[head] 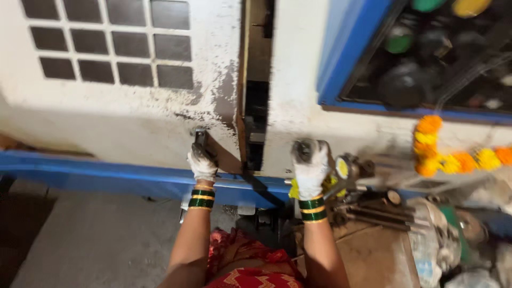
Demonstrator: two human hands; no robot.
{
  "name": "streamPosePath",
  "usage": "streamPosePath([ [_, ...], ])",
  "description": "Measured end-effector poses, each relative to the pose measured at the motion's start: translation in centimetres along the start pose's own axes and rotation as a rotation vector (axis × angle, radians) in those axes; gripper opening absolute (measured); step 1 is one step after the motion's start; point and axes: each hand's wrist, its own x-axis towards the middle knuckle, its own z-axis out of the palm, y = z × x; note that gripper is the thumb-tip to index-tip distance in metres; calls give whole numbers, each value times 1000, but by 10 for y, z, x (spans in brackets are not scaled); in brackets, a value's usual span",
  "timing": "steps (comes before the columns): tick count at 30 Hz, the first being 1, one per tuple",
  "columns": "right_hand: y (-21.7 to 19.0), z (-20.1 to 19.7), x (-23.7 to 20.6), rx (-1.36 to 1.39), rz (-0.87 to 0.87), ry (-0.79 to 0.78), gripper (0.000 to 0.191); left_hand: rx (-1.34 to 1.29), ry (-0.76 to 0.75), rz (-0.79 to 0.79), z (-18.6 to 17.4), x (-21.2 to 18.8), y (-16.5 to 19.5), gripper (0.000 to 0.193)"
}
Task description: The person operates a metal turning lathe, inserting cylindrical metal rods into the chuck, starting the machine, and removing the finished rods. They then measure the rods with a caliper and place them into a blue bin.
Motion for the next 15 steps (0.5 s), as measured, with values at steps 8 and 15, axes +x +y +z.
streamPosePath([
  [8,3,3,-4,-46,-58,98,36,-573,-182,-644,-28,25,-71,50],
  [15,15,12,-5,-38,-70,194,32,-566,-165,-670,-32,43,-138,45],
])
